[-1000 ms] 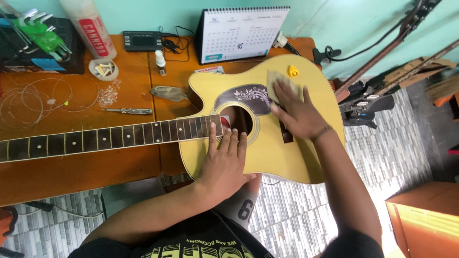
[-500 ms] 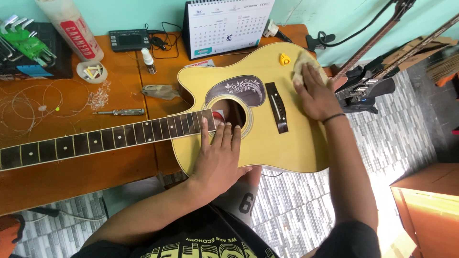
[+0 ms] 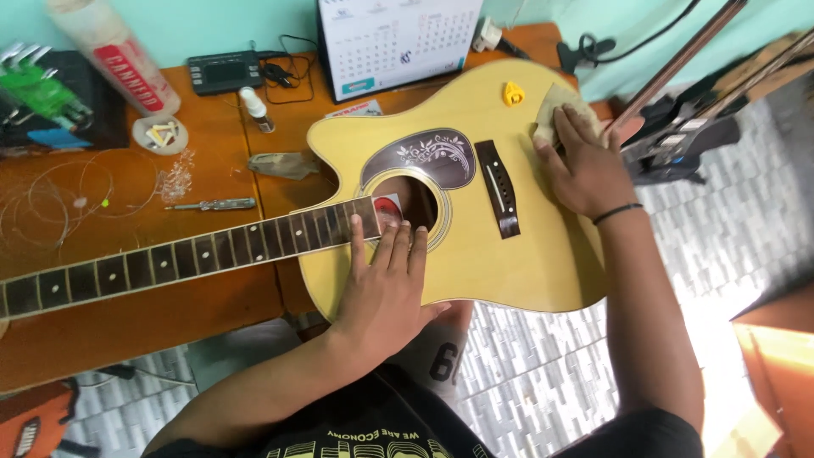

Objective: Applying liquid polish to an acoustic guitar and wiping it down thoroughly with a cloth on a repair bench.

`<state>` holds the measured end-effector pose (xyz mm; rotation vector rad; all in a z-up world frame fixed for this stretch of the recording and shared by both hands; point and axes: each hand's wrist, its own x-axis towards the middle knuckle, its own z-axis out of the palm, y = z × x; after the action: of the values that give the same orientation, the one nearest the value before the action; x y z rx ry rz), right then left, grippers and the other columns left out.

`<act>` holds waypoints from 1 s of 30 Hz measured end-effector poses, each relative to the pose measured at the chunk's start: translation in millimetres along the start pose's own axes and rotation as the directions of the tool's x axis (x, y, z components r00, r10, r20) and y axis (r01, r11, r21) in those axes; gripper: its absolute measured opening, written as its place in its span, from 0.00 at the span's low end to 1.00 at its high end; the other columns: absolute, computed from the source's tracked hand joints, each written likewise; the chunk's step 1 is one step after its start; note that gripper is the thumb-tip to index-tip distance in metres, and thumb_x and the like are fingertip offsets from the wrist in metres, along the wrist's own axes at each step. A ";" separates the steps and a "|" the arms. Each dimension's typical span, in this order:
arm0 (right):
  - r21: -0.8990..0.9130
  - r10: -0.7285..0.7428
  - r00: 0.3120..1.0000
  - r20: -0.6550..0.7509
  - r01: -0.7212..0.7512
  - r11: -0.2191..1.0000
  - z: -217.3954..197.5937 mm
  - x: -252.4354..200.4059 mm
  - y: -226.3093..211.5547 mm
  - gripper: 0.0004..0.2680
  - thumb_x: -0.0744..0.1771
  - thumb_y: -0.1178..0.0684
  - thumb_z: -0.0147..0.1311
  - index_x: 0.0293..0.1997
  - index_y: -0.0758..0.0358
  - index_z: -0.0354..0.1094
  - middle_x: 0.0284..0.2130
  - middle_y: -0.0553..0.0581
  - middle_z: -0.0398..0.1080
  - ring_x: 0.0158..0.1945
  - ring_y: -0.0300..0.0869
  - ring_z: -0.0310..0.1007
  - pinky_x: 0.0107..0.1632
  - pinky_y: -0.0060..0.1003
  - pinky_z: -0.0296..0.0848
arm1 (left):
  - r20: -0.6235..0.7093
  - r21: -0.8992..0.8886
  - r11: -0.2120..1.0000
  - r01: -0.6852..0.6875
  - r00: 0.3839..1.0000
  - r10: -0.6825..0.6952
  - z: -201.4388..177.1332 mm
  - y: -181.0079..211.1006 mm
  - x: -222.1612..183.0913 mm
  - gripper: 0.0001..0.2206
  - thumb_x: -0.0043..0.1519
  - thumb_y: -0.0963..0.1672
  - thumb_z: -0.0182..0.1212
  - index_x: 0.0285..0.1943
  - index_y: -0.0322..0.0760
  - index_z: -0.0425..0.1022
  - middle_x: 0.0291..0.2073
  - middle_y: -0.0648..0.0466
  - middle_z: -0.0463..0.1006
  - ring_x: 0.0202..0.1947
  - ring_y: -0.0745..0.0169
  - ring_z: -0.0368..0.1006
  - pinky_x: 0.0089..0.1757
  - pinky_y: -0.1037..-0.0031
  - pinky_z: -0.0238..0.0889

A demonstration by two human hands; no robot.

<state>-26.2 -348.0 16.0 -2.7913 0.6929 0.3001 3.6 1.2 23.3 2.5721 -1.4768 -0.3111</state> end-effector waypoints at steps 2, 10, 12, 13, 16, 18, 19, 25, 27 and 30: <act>0.003 -0.021 1.000 0.017 0.020 1.000 -4.6 -12.4 -2.7 0.29 0.70 0.31 0.33 0.80 0.53 0.42 0.77 0.55 0.43 0.78 0.54 0.42 0.75 0.65 0.30 | -0.016 0.017 1.000 0.006 1.000 -0.006 -5.7 0.0 1.7 0.45 0.58 0.64 0.56 0.72 0.27 0.59 0.63 0.32 0.68 0.68 0.38 0.60 0.65 0.26 0.21; 0.123 -0.204 0.979 0.017 0.200 0.972 -24.9 -32.6 7.7 0.30 0.69 0.33 0.36 0.78 0.62 0.44 0.75 0.61 0.47 0.78 0.56 0.37 0.71 0.67 0.27 | -0.021 0.191 0.981 0.028 0.999 -0.025 14.4 -10.3 12.5 0.51 0.55 0.72 0.37 0.77 0.38 0.50 0.70 0.48 0.62 0.71 0.55 0.55 0.67 0.24 0.25; 0.103 -0.233 0.971 0.058 0.227 0.969 -25.3 -29.1 14.7 0.31 0.69 0.31 0.35 0.78 0.61 0.41 0.76 0.60 0.45 0.79 0.54 0.35 0.72 0.61 0.25 | -0.185 0.103 0.994 -0.031 0.981 0.050 7.9 -13.9 16.2 0.53 0.46 0.71 0.62 0.71 0.36 0.64 0.61 0.51 0.75 0.62 0.59 0.70 0.65 0.25 0.34; 0.107 -0.244 0.968 0.056 0.238 0.966 -23.1 -27.1 21.7 0.31 0.69 0.31 0.35 0.78 0.61 0.41 0.76 0.60 0.45 0.79 0.54 0.35 0.72 0.61 0.25 | -0.187 0.110 0.994 -0.021 0.982 0.041 10.1 -14.0 18.1 0.53 0.46 0.71 0.62 0.71 0.36 0.64 0.61 0.51 0.75 0.62 0.59 0.70 0.65 0.25 0.34; 0.076 -0.303 0.952 -0.035 0.305 0.949 -15.0 -18.7 36.3 0.27 0.68 0.36 0.43 0.76 0.56 0.49 0.75 0.55 0.49 0.78 0.54 0.40 0.71 0.67 0.32 | -0.159 0.091 0.995 -0.036 0.986 0.050 12.4 -19.9 22.7 0.60 0.42 0.75 0.63 0.75 0.36 0.57 0.60 0.50 0.75 0.56 0.58 0.73 0.64 0.21 0.29; 0.010 -0.374 0.923 -0.089 0.377 0.926 -10.6 -13.3 43.9 0.26 0.68 0.37 0.45 0.73 0.57 0.54 0.75 0.56 0.53 0.79 0.52 0.44 0.73 0.65 0.34 | -0.253 0.028 0.996 -0.085 0.963 0.090 13.3 -22.4 24.4 0.47 0.55 0.72 0.50 0.69 0.39 0.65 0.53 0.53 0.78 0.53 0.60 0.76 0.62 0.21 0.37; 0.012 -0.379 0.922 -0.084 0.381 0.925 -12.0 -7.2 43.2 0.26 0.68 0.37 0.45 0.73 0.57 0.54 0.75 0.56 0.53 0.79 0.52 0.44 0.73 0.65 0.34 | -0.251 0.026 0.997 -0.079 0.965 0.083 14.0 -22.5 26.5 0.47 0.55 0.72 0.50 0.69 0.39 0.65 0.53 0.53 0.78 0.53 0.60 0.76 0.62 0.21 0.37; 0.014 -0.427 0.902 -0.056 0.429 0.903 -12.0 16.3 41.2 0.25 0.68 0.37 0.45 0.66 0.67 0.59 0.76 0.59 0.50 0.79 0.58 0.43 0.73 0.67 0.38 | -0.299 -0.052 0.996 -0.070 0.953 0.052 16.9 -23.9 32.0 0.33 0.69 0.62 0.32 0.66 0.41 0.71 0.39 0.56 0.80 0.45 0.60 0.77 0.61 0.26 0.45; 0.001 -0.398 0.915 -0.067 0.399 0.917 -12.2 20.4 38.4 0.28 0.68 0.37 0.44 0.74 0.66 0.53 0.76 0.59 0.49 0.79 0.57 0.42 0.73 0.66 0.36 | -0.312 -0.059 0.996 -0.060 0.949 0.038 16.7 -23.4 33.6 0.28 0.70 0.58 0.35 0.64 0.42 0.74 0.34 0.57 0.79 0.40 0.61 0.77 0.61 0.31 0.51; 0.018 -0.390 0.920 -0.049 0.391 0.920 -16.1 21.9 34.9 0.28 0.68 0.37 0.43 0.76 0.60 0.49 0.76 0.58 0.49 0.79 0.56 0.41 0.73 0.66 0.33 | -0.306 -0.052 0.997 -0.064 0.951 0.045 16.2 -24.2 34.1 0.30 0.70 0.60 0.32 0.64 0.42 0.73 0.36 0.57 0.80 0.43 0.62 0.77 0.62 0.32 0.49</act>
<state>-21.8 -392.0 18.9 -2.8325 0.1326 0.1485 36.2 -16.8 -1.6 2.3936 -1.3976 0.0475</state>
